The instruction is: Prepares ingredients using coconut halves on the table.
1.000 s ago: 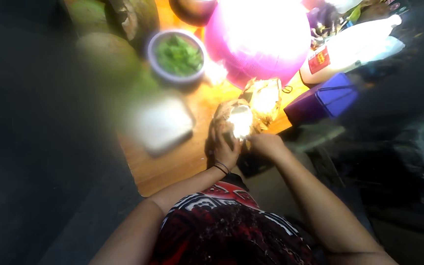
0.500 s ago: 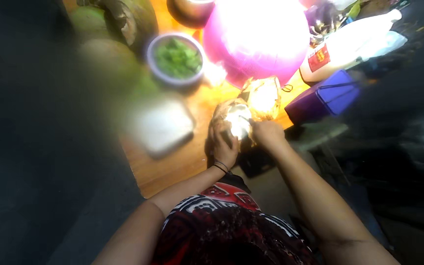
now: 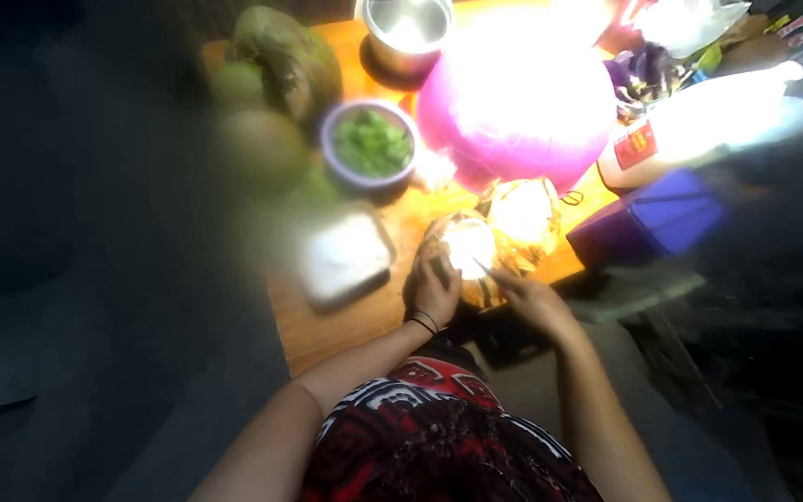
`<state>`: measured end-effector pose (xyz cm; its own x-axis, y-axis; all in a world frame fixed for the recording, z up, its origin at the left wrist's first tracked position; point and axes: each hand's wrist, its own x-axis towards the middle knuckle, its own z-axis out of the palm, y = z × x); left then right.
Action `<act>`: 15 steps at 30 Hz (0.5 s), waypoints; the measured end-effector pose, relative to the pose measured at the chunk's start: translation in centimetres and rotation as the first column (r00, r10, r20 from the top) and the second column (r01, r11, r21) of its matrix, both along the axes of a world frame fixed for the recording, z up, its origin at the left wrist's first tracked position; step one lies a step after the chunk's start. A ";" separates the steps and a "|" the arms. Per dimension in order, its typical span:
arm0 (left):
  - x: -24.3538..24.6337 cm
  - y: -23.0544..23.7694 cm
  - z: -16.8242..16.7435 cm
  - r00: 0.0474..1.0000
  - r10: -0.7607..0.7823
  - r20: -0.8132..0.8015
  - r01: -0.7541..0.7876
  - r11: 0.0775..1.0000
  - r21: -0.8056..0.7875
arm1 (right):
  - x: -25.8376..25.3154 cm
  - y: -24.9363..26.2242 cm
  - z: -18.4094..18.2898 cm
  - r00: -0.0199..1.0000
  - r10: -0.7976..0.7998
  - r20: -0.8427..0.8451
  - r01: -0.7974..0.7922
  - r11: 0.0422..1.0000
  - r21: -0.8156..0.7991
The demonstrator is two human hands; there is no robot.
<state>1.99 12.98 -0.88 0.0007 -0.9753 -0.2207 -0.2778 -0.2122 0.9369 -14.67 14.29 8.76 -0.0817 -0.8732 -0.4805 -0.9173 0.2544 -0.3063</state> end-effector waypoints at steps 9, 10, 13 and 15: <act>1.8 -1.8 0.8 0.991 -0.133 -0.010 0.132 0.968 0.216 | 0.4 2.7 -0.1 0.976 -0.121 0.180 0.160 0.963 -0.218; 1.9 -2.0 1.0 0.989 -0.148 -0.006 0.145 0.960 0.239 | 0.7 2.6 -0.2 0.980 -0.115 0.163 0.154 0.956 -0.249; 2.2 -2.7 1.0 0.985 -0.173 -0.023 0.173 0.950 0.260 | 1.6 1.9 -1.1 0.996 -0.071 0.044 0.073 0.997 -0.029; 2.7 -3.1 1.2 0.983 -0.180 -0.048 0.186 0.940 0.285 | 1.7 2.0 -1.7 0.995 -0.071 0.066 0.071 0.997 -0.007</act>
<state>4.64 9.84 0.36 -0.1796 -0.8536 -0.4890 -0.3177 -0.4201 0.8500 -12.98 16.30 7.11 -0.1122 -0.8706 -0.4790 -0.8747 0.3153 -0.3681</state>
